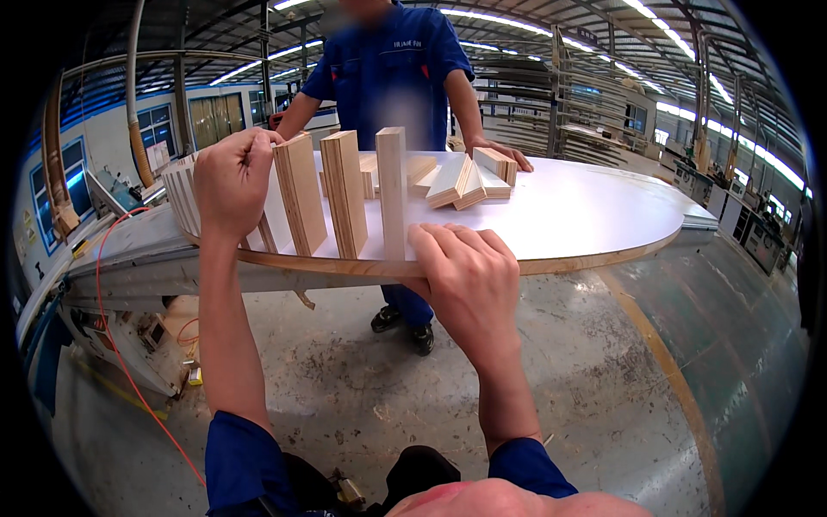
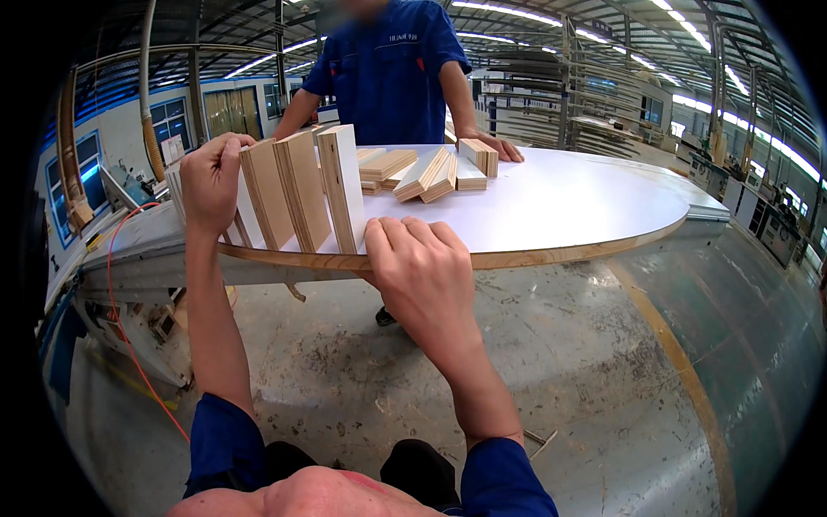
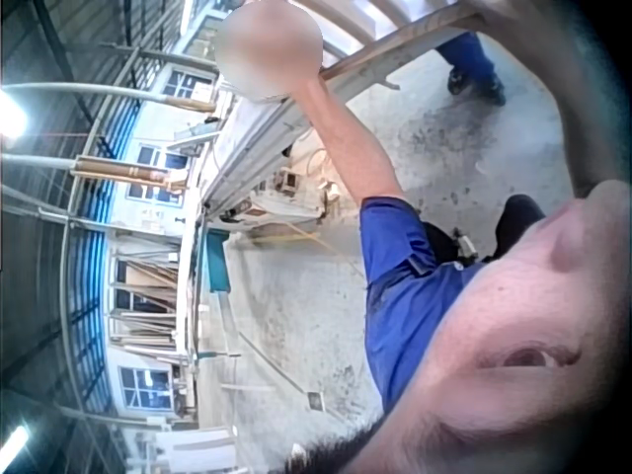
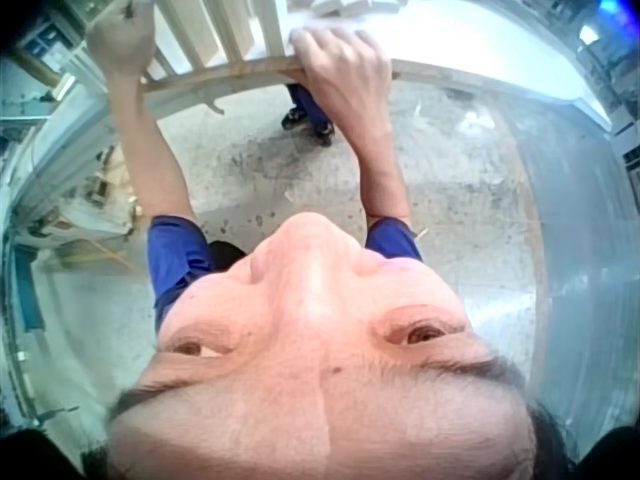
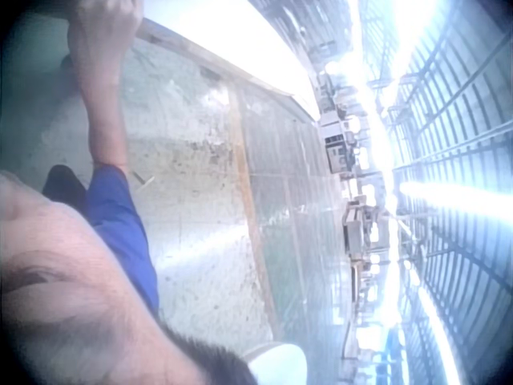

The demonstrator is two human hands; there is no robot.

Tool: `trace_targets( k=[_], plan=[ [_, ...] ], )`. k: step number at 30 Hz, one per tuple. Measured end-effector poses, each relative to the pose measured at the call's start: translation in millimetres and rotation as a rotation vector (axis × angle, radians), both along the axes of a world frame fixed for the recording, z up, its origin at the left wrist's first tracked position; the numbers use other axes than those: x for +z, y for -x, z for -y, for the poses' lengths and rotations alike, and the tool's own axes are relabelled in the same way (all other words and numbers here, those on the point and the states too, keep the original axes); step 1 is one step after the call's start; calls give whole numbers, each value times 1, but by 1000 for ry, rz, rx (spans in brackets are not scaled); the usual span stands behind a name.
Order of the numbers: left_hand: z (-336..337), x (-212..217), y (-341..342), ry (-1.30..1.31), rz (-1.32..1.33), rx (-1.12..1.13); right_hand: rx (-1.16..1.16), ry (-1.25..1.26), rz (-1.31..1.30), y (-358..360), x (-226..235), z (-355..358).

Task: The person sits on the floor and assembles a wooden structure by placing vertical wooden slats onto a curved base. They use a pneumatic nail gun to secure each slat in place, working sequentially along the base while a coworker assists by handing over pieces.

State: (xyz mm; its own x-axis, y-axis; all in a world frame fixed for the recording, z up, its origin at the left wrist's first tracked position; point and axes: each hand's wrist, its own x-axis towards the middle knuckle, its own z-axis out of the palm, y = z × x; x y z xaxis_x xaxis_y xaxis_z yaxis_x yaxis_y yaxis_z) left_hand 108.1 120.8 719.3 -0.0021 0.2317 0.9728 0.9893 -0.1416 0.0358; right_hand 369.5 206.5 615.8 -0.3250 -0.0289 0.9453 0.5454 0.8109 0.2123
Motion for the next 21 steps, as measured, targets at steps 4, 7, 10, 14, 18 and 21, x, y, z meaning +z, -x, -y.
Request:
trace_targets(
  k=[4, 7, 10, 14, 18, 21],
  plan=[
    [-1, 0, 0, 5, -1, 4, 2, -6, -4, -1, 0, 1],
    [1, 1, -1, 8, -3, 11, 21, -3, -16, 0, 0, 1],
    [-1, 0, 1, -7, -13, 4, -5, -27, -18, 1, -1, -2],
    [-1, 0, 1, 7, -3, 4, 3, -29, -24, 1, 0, -1],
    [-2, -1, 0, 3, -9, 0, -9, -24, -12, 0, -1, -2],
    [0, 0, -1, 9, -14, 11, -2, -14, -9, 0, -1, -1]
  ],
)
